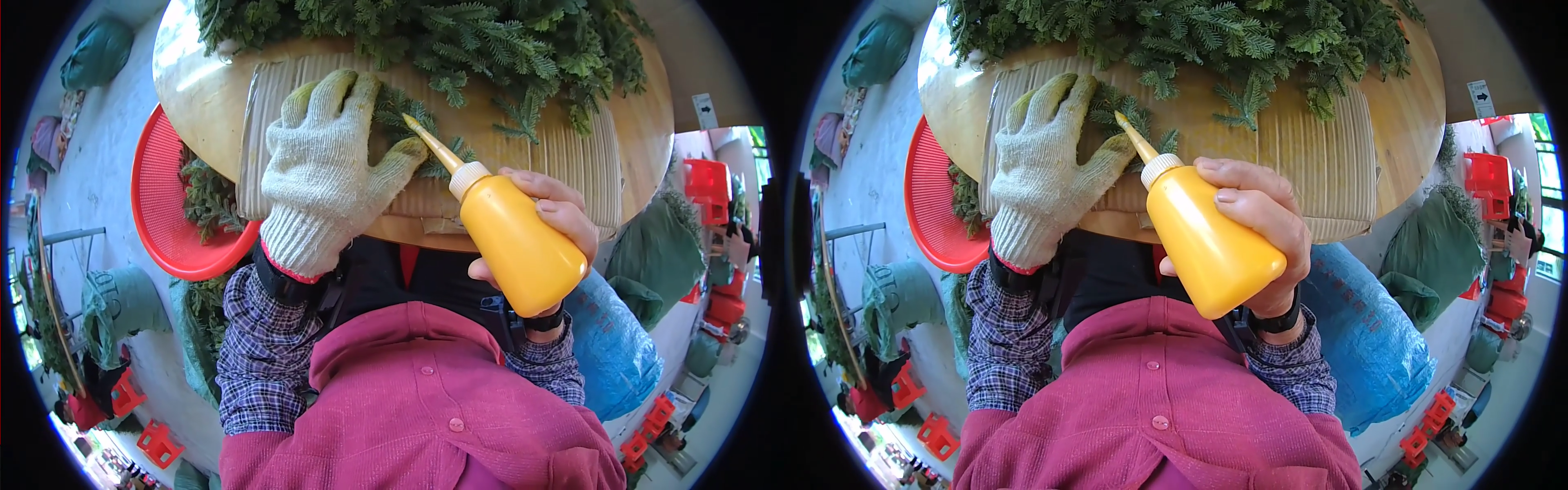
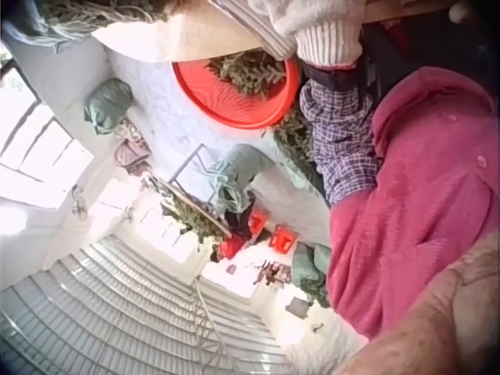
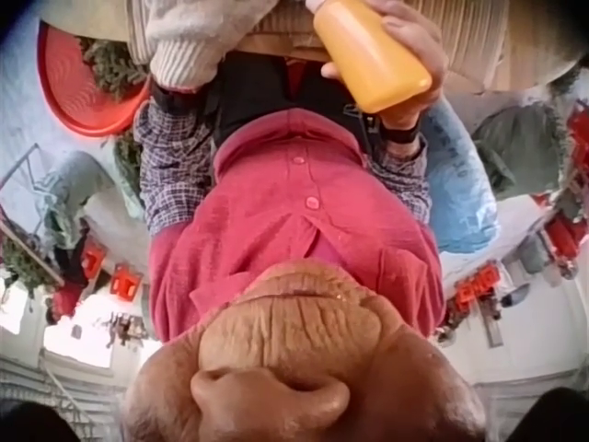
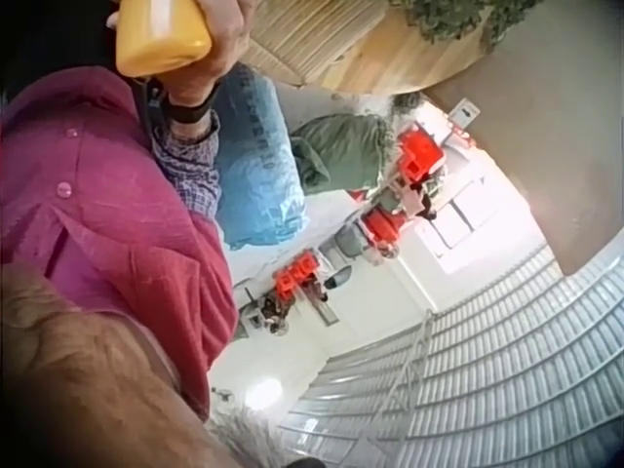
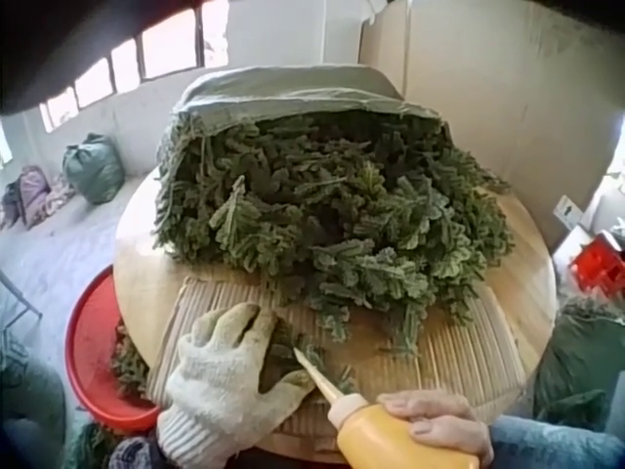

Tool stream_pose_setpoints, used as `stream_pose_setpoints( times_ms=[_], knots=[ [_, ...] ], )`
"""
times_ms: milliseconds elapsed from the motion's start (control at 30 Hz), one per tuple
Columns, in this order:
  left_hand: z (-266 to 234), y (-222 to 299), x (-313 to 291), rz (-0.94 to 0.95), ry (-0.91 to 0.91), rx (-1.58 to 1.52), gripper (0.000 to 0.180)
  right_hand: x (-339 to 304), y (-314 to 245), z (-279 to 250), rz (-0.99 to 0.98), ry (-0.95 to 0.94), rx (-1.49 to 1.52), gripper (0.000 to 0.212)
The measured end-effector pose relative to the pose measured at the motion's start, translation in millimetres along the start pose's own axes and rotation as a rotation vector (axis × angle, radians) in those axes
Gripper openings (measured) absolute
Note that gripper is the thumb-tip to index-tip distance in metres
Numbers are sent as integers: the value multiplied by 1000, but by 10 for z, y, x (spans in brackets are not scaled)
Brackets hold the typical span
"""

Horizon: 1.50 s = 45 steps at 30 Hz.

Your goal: The person applies glue from a yellow squeeze bottle onto a small branch and presses it onto a larger wreath on a cardboard-covered table. They repeat this process, picking up new branches from a red basket to add to the arrangement.

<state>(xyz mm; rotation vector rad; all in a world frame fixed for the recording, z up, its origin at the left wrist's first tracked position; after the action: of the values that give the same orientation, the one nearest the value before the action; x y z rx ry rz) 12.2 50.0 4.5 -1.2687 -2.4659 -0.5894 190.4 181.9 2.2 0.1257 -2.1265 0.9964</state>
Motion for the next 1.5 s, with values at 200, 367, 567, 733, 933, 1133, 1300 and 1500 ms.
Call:
stream_pose_setpoints(
  times_ms=[200, 367, 567, 733, 933, 1133, 1300, 1500],
  knots=[
    [-19, 17, 1, -8, -27, -1, 68, -19, -25, -31, 9, 2, -3, 79],
    [-61, 38, 19, -15, -65, -12, 65, -28, -58, -47, 17, -2, -10, 80],
    [-27, 14, 34, -13, -61, -16, 65, -42, -83, -65, 28, -4, -19, 80],
    [-72, 42, 16, 9, -59, -5, 61, -48, -103, -72, 29, 2, -9, 80],
    [-66, 33, -27, 106, -57, 15, 33, -19, -108, -64, -3, 81, 20, 73],
    [-37, 26, -45, 121, -53, 41, 20, -33, -134, -98, -13, 115, 30, 69],
    [-10, 4, -34, 121, 5, 39, 42, -83, -147, -122, 18, -13, -38, 81],
    [-16, 1, -33, 136, 43, 24, 53, -114, -171, -145, 19, -1, -57, 81]
  ],
)
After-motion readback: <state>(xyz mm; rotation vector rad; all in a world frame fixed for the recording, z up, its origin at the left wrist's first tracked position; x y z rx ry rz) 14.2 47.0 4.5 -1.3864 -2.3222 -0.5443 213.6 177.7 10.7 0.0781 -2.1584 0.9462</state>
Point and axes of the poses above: each hand's wrist, its own x-axis towards the middle knuckle, its own z-axis out of the palm, y = z × x, the point moved 4 cm from there along x, towards the middle knuckle
